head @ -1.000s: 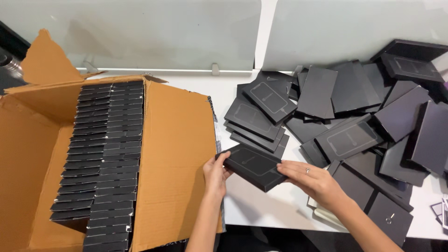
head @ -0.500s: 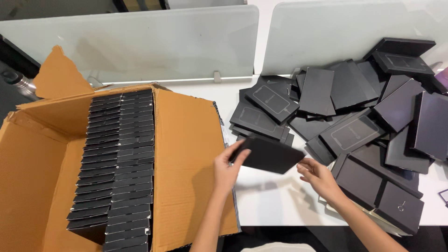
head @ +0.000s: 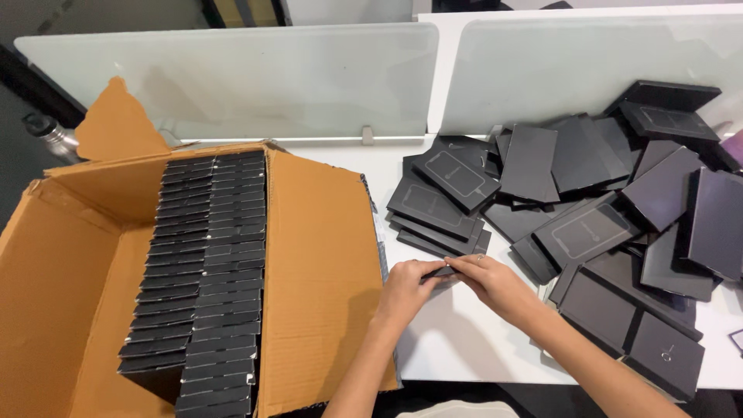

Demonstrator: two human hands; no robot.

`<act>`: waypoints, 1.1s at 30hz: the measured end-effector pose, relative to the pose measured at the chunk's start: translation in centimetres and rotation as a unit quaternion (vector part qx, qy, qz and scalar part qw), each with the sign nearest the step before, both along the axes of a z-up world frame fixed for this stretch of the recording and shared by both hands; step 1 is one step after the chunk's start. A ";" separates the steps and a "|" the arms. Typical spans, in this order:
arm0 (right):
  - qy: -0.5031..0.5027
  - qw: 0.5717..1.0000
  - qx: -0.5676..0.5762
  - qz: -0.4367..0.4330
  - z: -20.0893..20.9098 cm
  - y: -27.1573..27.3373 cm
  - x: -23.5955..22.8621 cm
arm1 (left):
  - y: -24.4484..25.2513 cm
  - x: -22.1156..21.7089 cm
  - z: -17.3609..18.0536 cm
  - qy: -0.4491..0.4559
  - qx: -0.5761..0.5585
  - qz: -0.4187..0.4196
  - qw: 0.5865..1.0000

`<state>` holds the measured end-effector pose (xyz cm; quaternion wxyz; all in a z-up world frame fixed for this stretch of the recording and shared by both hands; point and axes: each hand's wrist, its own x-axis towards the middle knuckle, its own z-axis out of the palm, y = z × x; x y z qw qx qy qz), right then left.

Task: The person repeatedly picks up small black rectangular boxes from a pile on a white table, opens them to reveal a white interior, and places them into a large brown cardboard box. The person arranges the boxes in neat rows inside the larger container.

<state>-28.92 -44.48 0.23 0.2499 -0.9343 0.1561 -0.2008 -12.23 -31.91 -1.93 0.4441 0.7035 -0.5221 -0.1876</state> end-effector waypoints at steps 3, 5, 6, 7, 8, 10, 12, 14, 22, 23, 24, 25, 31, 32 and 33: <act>0.020 1.000 0.013 0.017 0.0 -0.7 0.0 | 0.4 0.0 0.4 0.032 -0.014 -0.007 0.999; 0.015 0.999 0.035 0.022 0.4 -0.9 0.0 | 0.7 0.2 0.7 0.031 -0.003 0.009 0.999; 0.013 0.999 0.046 0.023 0.6 -1.0 0.0 | 0.8 0.2 0.8 0.032 0.003 0.016 0.999; 0.033 0.998 0.057 0.018 0.8 -1.1 0.0 | 1.0 0.1 0.8 0.026 -0.014 0.006 1.000; 0.054 0.996 0.067 0.013 1.1 -1.1 0.1 | 1.3 0.2 0.9 0.021 -0.032 -0.004 0.999; 0.082 0.992 0.091 0.012 1.9 -1.2 0.6 | 1.7 0.5 1.4 0.022 -0.038 -0.016 0.999; 0.099 0.988 0.118 0.019 2.8 -1.3 0.9 | 2.2 0.6 2.1 0.036 -0.015 -0.022 0.999; 0.144 0.979 0.147 -0.001 3.5 -1.3 1.3 | 2.5 0.7 3.0 0.053 -0.020 -0.023 0.998; 0.055 0.989 0.133 0.011 3.7 -1.1 1.0 | 2.0 1.0 1.7 0.056 -0.067 -0.007 0.996; 0.044 0.988 0.147 -0.005 3.5 -0.9 0.9 | 1.9 1.2 1.3 0.068 -0.067 -0.004 0.995; 0.032 0.986 0.161 -0.020 3.3 -0.8 0.7 | 1.8 1.4 0.9 0.081 -0.066 -0.002 0.995; 0.002 0.987 0.158 -0.014 3.1 -0.7 0.8 | 1.6 1.5 0.4 0.107 -0.069 0.009 0.992; -0.085 0.988 0.129 0.006 2.3 -0.8 0.9 | -1.3 1.7 -1.4 0.259 0.024 0.106 0.960; -0.056 0.988 0.143 0.002 2.4 -0.8 0.9 | -1.4 1.5 -1.4 0.283 0.010 0.125 0.951; -0.027 0.987 0.155 -0.002 2.4 -0.9 0.9 | -1.7 1.3 -1.4 0.307 -0.006 0.142 0.941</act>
